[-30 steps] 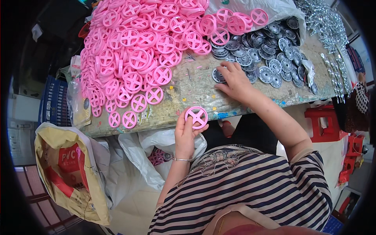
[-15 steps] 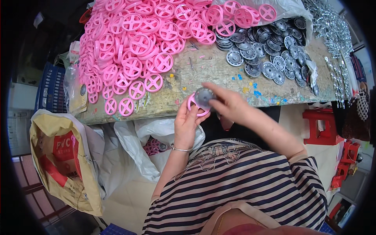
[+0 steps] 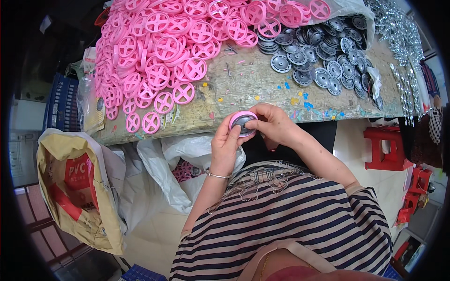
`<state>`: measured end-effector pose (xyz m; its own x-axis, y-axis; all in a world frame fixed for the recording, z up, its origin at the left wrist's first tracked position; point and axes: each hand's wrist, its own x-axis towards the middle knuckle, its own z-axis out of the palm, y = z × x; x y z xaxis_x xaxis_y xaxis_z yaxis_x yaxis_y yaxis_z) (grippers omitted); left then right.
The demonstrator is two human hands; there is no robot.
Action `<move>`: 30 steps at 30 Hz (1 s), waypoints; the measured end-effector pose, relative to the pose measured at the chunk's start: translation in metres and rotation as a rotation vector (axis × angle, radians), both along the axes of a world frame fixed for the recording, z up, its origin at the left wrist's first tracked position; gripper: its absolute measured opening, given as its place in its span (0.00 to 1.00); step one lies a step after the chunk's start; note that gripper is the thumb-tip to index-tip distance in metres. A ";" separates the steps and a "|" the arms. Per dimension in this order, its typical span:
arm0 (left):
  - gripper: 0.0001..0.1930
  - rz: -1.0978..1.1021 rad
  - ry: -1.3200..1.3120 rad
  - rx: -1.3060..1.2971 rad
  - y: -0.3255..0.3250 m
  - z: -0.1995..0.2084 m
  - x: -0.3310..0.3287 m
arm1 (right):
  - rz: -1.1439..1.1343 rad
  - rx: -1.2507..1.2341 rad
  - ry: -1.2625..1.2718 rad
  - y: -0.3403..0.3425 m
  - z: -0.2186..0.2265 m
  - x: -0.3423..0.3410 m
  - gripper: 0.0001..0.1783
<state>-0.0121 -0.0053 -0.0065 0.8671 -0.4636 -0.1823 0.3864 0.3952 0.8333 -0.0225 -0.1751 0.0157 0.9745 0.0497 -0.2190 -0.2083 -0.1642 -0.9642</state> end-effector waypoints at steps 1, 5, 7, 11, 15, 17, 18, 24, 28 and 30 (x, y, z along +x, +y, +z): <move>0.18 0.012 -0.004 0.021 0.000 -0.001 0.000 | 0.000 0.001 0.000 0.000 0.001 0.000 0.11; 0.18 0.057 0.027 0.018 0.000 0.005 -0.005 | 0.014 0.034 0.111 0.005 0.019 -0.003 0.13; 0.19 0.038 0.083 -0.041 0.000 0.010 -0.002 | 0.000 0.024 0.133 0.005 0.017 -0.003 0.14; 0.18 0.285 -0.027 0.214 0.026 0.018 -0.007 | -0.011 0.093 -0.004 -0.012 -0.006 0.002 0.17; 0.16 0.599 -0.028 0.531 0.100 -0.007 -0.025 | -0.041 -0.148 -0.115 -0.035 -0.001 0.029 0.16; 0.17 0.613 -0.333 0.839 0.140 -0.024 -0.037 | -0.054 -0.325 -0.173 -0.048 0.003 0.054 0.15; 0.17 0.609 -0.344 0.838 0.161 -0.037 -0.040 | -0.063 -0.322 -0.178 -0.055 0.001 0.070 0.15; 0.13 0.369 -0.593 1.446 0.198 -0.071 -0.047 | -0.179 -0.980 -0.657 -0.065 -0.031 0.162 0.22; 0.11 0.522 -0.401 1.079 0.157 -0.037 -0.034 | -0.200 -1.178 -0.457 -0.064 -0.031 0.183 0.24; 0.09 0.470 -0.734 1.087 0.138 -0.028 -0.024 | -0.147 -1.160 -0.388 -0.079 -0.037 0.195 0.21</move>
